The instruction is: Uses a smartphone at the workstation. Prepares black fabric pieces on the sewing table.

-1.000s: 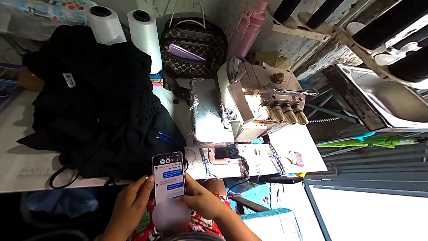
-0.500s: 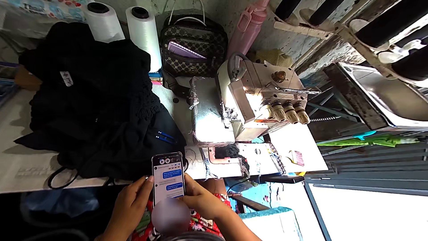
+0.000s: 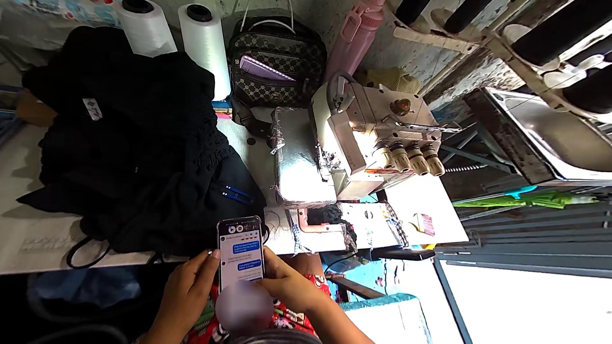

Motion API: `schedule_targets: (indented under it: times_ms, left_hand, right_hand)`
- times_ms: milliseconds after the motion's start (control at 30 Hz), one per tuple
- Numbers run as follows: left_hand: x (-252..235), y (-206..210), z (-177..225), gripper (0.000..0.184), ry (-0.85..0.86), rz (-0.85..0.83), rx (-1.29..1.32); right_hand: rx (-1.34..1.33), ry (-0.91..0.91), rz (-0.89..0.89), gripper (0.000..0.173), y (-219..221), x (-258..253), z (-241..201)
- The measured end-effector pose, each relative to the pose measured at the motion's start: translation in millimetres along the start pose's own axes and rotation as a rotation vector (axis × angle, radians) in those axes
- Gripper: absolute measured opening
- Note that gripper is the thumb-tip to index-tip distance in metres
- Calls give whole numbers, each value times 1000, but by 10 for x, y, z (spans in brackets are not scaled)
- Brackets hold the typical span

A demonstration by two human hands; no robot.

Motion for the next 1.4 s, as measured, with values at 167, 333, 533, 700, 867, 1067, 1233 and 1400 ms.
schedule_targets:
  times_ms: [167,333,533,700,867,1067,1233,1400]
  left_hand:
    - [2,-5,8,45,10,3,-5]
    - [5,-12,29,45,11,12,-14]
    - [3,-10,6,44,6,5,5]
    - [6,-6,1,45,-3,2,1]
    - [0,-5,4,44,2,2,23]
    - [2,-6,-6,44,-1,0,26]
    - [4,-10,-5,44,2,-1,22]
    - [6,-12,-4,43,6,2,28]
  right_hand:
    - [-4,4,3,46,8,0,2]
    - [-17,-1,8,47,6,-1,11]
    - [-28,-51,-100,67,39,16,9]
    - [-44,42,51,38,-16,9,43]
    - [-47,0,-1,43,8,7,33]
    - [-50,14,14,41,18,11,23]
    - [-49,3,2,44,29,8,14]
    - [-49,-3,5,43,32,9,10]
Point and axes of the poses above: each hand's wrist, its own x-axis away from the middle knuckle, its own y-axis out of the palm, z = x × y, the point moved 9 cm from there along -x, towards the middle knuckle, and after that the axes turned 6 degrees about -x, right-handed, at the moved point
